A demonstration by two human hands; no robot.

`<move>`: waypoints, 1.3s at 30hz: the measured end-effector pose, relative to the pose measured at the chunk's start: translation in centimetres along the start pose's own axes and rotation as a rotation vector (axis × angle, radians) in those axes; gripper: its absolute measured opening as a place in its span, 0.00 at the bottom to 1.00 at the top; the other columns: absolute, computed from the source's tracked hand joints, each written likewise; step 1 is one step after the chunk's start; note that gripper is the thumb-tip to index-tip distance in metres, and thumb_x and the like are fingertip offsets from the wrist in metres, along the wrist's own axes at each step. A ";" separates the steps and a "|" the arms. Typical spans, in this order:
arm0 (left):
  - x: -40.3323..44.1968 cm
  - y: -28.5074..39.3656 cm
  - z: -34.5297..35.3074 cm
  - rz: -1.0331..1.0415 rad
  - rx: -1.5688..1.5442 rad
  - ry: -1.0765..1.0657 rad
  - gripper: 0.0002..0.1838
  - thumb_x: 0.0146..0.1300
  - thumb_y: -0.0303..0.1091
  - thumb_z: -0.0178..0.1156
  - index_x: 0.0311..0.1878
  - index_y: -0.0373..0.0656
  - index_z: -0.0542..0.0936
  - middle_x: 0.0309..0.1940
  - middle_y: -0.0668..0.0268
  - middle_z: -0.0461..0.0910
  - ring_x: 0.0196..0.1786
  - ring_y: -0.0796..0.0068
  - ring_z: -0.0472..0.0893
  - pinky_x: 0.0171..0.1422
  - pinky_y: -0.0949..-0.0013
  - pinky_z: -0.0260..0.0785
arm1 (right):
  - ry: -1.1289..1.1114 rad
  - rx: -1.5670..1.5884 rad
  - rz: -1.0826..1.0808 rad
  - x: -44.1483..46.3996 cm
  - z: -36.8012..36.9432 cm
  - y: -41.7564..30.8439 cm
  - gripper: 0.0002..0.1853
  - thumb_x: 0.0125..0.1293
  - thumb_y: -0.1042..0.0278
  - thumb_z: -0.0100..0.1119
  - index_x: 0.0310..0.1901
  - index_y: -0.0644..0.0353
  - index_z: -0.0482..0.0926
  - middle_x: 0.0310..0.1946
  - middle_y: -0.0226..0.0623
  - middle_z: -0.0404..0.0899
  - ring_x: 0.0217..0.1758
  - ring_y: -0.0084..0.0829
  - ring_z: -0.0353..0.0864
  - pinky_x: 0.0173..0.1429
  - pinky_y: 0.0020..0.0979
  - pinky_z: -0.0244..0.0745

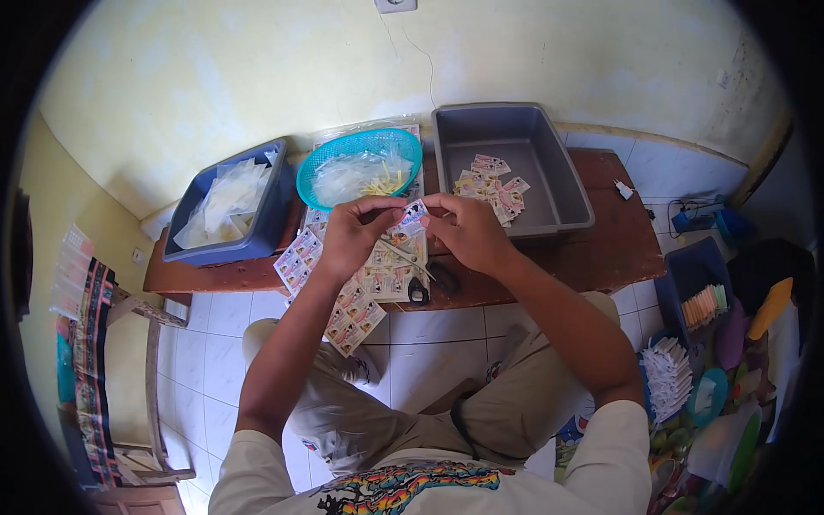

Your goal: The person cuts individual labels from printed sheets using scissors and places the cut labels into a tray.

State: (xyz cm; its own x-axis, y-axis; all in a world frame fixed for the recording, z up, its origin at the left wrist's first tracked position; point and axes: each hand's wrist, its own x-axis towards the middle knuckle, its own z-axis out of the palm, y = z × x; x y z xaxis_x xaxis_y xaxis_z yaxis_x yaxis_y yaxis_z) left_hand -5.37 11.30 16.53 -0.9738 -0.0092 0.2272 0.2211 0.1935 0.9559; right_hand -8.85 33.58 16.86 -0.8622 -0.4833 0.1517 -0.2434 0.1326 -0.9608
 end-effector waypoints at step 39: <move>14.5 -8.0 6.9 -0.127 -0.144 -0.202 0.17 0.70 0.24 0.71 0.60 0.33 0.85 0.45 0.58 0.91 0.45 0.74 0.91 0.48 0.71 0.85 | 0.280 -0.047 0.306 7.8 -9.8 7.4 0.17 0.73 0.70 0.71 0.59 0.69 0.84 0.39 0.42 0.91 0.38 0.24 0.91 0.42 0.26 0.87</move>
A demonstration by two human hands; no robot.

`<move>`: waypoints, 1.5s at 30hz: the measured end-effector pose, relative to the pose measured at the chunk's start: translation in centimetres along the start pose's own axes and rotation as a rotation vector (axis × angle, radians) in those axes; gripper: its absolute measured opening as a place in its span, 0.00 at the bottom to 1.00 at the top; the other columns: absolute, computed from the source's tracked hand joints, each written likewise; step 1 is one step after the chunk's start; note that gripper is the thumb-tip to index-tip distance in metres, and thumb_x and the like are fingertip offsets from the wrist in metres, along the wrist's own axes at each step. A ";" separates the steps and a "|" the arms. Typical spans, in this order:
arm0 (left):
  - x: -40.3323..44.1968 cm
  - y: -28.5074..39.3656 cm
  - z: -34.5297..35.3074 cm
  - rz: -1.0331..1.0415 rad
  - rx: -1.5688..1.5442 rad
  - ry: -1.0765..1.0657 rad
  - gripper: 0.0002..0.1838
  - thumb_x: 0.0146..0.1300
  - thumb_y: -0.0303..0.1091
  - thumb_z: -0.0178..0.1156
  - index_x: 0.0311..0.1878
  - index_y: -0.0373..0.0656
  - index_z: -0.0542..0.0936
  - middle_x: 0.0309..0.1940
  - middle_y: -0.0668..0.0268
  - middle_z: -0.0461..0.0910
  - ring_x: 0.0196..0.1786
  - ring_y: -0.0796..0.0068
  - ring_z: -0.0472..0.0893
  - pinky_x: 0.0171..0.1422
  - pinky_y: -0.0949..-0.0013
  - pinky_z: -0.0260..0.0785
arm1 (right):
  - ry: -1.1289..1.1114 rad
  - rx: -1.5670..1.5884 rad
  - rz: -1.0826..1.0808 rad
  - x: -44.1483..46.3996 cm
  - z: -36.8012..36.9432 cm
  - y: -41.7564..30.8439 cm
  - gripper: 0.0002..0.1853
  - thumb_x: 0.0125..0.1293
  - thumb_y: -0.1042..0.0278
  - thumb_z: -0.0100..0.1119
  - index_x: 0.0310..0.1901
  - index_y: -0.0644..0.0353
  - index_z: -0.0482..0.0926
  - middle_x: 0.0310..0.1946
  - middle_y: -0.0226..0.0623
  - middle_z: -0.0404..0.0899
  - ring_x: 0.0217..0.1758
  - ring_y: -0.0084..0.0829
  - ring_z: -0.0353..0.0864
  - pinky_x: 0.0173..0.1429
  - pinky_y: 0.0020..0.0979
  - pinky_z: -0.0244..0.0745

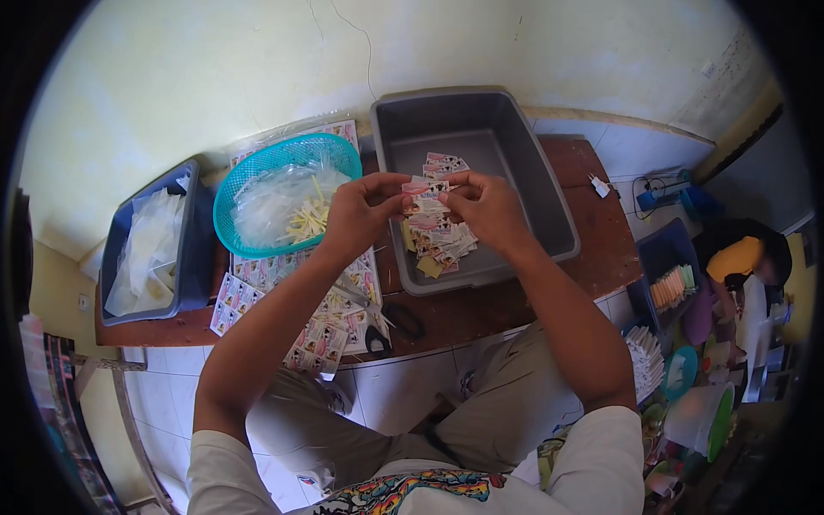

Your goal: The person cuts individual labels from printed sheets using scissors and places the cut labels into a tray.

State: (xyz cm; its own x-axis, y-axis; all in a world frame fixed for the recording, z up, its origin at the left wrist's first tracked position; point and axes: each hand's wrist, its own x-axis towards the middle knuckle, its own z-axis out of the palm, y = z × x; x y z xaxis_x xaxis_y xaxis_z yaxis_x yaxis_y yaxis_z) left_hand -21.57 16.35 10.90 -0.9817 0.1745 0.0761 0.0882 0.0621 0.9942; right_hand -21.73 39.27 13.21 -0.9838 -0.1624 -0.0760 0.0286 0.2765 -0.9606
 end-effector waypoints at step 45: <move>-1.3 1.3 1.2 0.107 0.285 0.019 0.14 0.70 0.31 0.72 0.55 0.36 0.88 0.47 0.60 0.92 0.51 0.74 0.90 0.57 0.69 0.81 | 0.007 -0.377 -0.093 -1.2 -2.0 1.5 0.27 0.70 0.58 0.74 0.66 0.64 0.83 0.48 0.41 0.90 0.46 0.27 0.91 0.50 0.30 0.85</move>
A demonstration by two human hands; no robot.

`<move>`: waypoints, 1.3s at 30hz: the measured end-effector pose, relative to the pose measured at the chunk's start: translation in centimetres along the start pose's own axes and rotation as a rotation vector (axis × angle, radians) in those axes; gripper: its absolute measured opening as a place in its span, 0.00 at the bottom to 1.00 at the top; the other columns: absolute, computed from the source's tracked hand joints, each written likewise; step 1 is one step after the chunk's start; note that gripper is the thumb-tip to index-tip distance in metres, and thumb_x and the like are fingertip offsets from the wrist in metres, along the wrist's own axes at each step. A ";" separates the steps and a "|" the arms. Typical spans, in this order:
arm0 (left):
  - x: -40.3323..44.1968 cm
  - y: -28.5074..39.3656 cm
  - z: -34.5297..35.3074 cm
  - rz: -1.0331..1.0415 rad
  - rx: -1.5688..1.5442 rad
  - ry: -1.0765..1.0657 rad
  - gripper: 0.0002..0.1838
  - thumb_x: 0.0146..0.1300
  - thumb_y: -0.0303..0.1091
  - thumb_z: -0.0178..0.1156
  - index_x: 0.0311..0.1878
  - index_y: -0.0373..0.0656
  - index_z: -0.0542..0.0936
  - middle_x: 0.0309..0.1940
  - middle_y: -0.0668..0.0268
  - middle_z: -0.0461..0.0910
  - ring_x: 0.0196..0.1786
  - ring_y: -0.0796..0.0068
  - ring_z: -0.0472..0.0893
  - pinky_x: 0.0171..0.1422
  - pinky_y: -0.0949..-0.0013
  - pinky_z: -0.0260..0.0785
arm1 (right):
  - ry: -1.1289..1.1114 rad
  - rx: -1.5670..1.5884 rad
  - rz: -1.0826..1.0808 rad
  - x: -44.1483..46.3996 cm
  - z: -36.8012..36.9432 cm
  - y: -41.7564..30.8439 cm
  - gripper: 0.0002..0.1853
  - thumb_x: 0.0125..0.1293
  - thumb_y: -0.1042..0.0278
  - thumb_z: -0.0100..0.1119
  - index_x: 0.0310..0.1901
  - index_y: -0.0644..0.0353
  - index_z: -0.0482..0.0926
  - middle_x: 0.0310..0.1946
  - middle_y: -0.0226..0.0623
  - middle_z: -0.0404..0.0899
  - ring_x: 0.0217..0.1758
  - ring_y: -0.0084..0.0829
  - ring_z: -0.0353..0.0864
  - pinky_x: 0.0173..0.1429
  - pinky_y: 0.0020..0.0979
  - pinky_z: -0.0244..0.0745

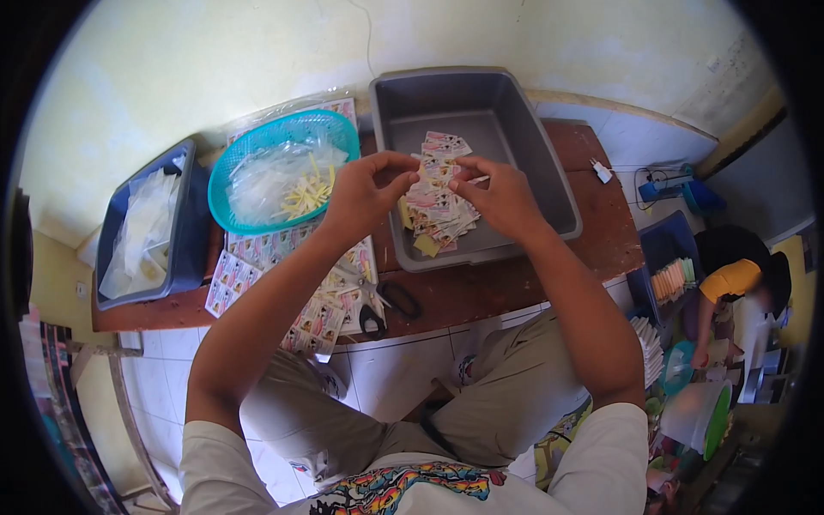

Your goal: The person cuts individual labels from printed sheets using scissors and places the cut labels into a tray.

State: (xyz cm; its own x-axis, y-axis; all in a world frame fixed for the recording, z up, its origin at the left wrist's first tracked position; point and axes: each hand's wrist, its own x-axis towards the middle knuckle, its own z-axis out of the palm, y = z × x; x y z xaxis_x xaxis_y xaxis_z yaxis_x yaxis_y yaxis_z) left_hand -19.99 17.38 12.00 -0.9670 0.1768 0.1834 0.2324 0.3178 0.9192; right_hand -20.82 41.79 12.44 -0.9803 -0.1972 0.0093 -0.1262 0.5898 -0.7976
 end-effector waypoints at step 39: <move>-20.7 -4.9 -14.1 -0.061 0.533 0.330 0.26 0.61 0.36 0.78 0.61 0.37 0.85 0.54 0.51 0.88 0.58 0.56 0.88 0.65 0.56 0.79 | -0.311 0.002 -0.599 -6.3 19.7 -11.2 0.22 0.66 0.71 0.73 0.61 0.66 0.83 0.46 0.49 0.87 0.36 0.40 0.90 0.48 0.40 0.85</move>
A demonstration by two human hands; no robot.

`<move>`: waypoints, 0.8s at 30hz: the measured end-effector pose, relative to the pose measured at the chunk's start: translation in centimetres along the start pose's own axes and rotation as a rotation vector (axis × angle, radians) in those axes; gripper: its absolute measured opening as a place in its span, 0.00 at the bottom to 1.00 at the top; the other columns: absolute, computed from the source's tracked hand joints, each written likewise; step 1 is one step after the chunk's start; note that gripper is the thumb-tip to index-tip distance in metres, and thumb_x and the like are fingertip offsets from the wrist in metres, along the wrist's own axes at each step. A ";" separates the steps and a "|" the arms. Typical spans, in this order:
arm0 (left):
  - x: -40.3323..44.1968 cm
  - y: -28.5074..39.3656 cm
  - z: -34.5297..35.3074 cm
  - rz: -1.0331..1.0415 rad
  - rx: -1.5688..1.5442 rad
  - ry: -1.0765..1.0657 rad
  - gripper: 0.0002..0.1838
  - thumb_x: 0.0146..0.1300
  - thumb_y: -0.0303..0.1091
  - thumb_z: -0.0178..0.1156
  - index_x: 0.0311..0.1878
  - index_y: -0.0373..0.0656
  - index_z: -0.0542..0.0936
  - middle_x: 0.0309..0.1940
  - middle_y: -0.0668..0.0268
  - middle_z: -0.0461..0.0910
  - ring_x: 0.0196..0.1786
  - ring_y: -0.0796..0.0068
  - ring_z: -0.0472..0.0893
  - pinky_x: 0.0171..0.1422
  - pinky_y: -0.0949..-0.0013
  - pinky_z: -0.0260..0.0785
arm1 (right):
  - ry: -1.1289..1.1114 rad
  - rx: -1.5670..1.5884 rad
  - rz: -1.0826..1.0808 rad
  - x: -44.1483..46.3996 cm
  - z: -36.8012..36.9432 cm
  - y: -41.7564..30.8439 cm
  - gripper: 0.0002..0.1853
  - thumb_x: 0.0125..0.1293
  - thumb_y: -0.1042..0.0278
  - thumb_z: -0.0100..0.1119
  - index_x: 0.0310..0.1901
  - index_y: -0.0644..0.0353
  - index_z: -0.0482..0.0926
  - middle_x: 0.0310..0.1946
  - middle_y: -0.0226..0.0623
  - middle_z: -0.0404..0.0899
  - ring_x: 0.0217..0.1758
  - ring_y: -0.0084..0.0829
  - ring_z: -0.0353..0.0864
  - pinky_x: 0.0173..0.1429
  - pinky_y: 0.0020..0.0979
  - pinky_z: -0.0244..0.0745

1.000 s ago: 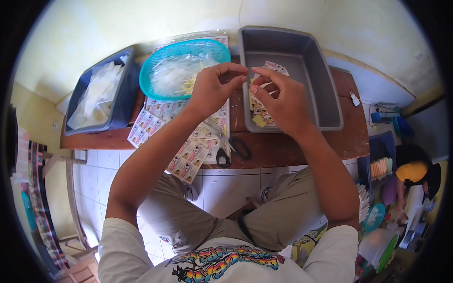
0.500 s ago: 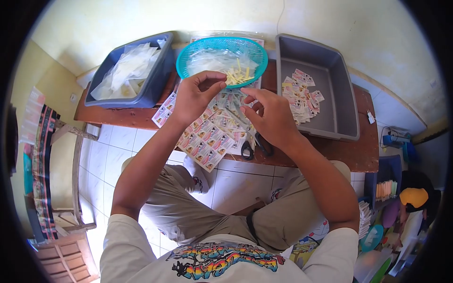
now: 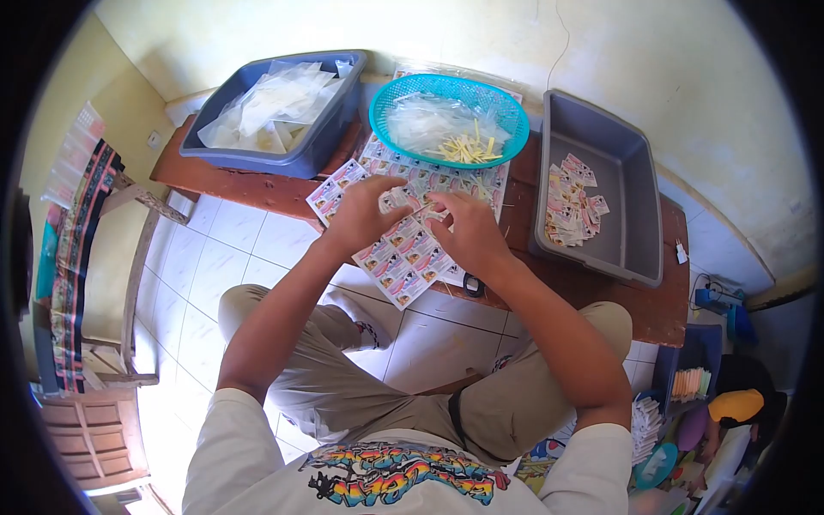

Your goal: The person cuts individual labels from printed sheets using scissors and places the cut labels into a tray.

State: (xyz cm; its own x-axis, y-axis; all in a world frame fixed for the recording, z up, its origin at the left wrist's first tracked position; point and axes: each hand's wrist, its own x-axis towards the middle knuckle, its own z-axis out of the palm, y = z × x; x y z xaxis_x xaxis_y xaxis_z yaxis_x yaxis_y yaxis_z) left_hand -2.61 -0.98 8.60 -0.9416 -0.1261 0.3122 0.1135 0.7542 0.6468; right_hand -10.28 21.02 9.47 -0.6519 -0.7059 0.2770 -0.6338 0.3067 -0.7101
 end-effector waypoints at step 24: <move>-3.4 -5.5 4.4 0.055 0.139 -0.059 0.30 0.52 0.32 0.77 0.62 0.42 0.83 0.61 0.53 0.81 0.67 0.49 0.79 0.74 0.51 0.72 | -0.129 -0.151 0.064 -0.7 3.3 3.3 0.24 0.65 0.68 0.73 0.61 0.65 0.83 0.51 0.54 0.84 0.52 0.56 0.86 0.58 0.48 0.81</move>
State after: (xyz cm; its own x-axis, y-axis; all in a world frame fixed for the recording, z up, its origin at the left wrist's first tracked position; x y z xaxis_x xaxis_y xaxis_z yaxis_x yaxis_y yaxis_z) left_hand -1.47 -1.92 0.93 -0.9527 -0.0466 0.3004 0.1246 0.8414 0.5258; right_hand -10.53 20.37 4.80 -0.6404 -0.7548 0.1420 -0.6543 0.4393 -0.6155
